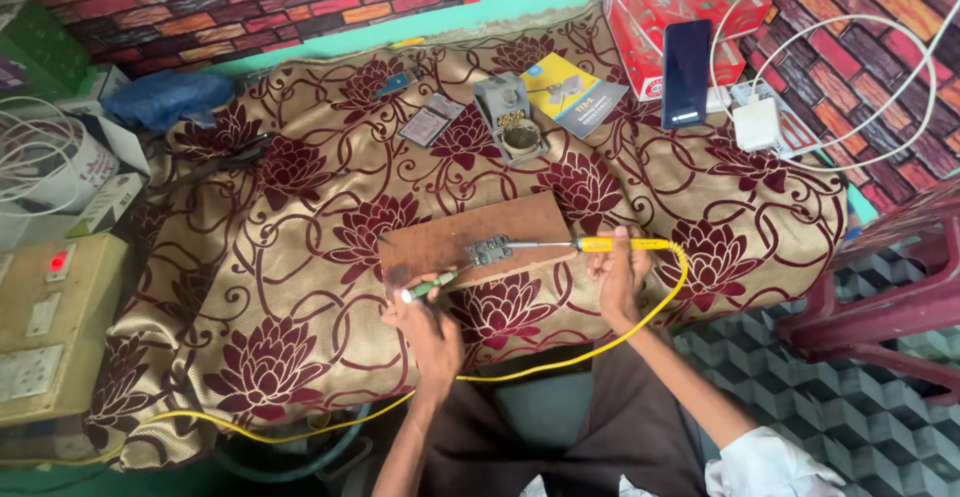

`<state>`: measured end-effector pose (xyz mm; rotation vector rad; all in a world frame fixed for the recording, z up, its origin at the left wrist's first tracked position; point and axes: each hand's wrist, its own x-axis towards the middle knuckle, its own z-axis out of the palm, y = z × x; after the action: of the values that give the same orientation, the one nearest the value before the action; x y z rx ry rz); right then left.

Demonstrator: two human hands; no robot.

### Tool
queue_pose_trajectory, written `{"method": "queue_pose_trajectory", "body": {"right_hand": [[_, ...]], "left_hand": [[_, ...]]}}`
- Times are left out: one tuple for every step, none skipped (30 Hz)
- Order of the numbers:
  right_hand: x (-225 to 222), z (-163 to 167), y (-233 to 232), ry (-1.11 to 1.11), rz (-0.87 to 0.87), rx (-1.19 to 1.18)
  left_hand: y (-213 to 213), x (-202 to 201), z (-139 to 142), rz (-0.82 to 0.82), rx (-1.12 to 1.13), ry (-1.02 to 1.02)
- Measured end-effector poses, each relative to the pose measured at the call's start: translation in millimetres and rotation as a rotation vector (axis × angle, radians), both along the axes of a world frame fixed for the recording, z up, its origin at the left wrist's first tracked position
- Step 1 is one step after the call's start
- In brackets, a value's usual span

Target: The person uses a soldering iron and a green-handled tool to work on a small circuit board placed on a wooden block. The person repeatedly applies the soldering iron to various points on the board while holding it steady with the other tool.

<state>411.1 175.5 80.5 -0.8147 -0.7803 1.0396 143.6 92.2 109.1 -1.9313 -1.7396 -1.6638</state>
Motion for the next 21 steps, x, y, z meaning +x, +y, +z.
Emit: {"method": "queue_pose_trajectory", "body": {"right_hand": [[-1,0,0,0.005,0.0,0.006],[-1,1,1,0.007,-0.001,0.019],[-2,2,0,-0.002,0.002,0.014],[-2,2,-2,-0.01,0.006,0.004],[-4,3,-2,-0.018,0.009,0.002],[-4,4,-4,-0.075,-0.01,-0.003],[-5,4,-9,-0.134,-0.027,-0.013],[-7,5,-12,-0.19,-0.046,-0.015],[-9,6,-12,-0.241,-0.062,0.016],[-12,7,-17,-0.291,-0.076,0.037],[-15,9,-19,-0.34,-0.092,0.065],[-18,11,-21,-0.367,-0.11,0.077],[-21,14,-25,-0.397,-0.126,0.087],[-26,17,-28,-0.422,-0.144,0.102],[-30,22,-30,-0.493,-0.17,0.112],[-33,28,-34,-0.569,-0.194,0.12],[-36,35,-37,-0.645,-0.218,0.124],[-38,43,-39,-0.74,-0.244,0.157],[-41,51,-42,-0.831,-0.265,0.183],[-45,58,-49,-0.917,-0.278,0.202],[-49,67,-50,-0.901,-0.233,0.215]], "left_hand": [[0,0,-1,0.004,-0.013,-0.003],[2,1,-2,0.007,-0.019,-0.009],[3,1,-3,0.012,-0.019,-0.014],[2,0,-5,0.017,-0.024,-0.018],[3,0,-6,0.022,-0.021,-0.022],[3,-1,-7,0.026,-0.009,-0.015],[1,-3,-8,0.03,-0.005,-0.009],[1,-5,-9,0.034,0.009,0.0],[0,-7,-9,0.028,0.011,-0.012],[-4,-9,-10,0.022,0.005,-0.023],[-6,-12,-9,0.015,0.004,-0.034],[-8,-14,-8,0.02,0.002,-0.038],[-11,-16,-7,0.027,-0.001,-0.045],[-13,-19,-5,0.032,0.0,-0.049],[-13,-20,-3,0.026,0.012,-0.062],[-14,-22,-2,0.022,0.022,-0.081],[-15,-22,0,0.018,0.028,-0.098],[-14,-22,1,0.018,0.033,-0.098],[-16,-23,2,0.021,0.031,-0.094],[-19,-25,2,0.028,0.02,-0.084],[-19,-26,3,0.036,0.017,-0.075]]}}
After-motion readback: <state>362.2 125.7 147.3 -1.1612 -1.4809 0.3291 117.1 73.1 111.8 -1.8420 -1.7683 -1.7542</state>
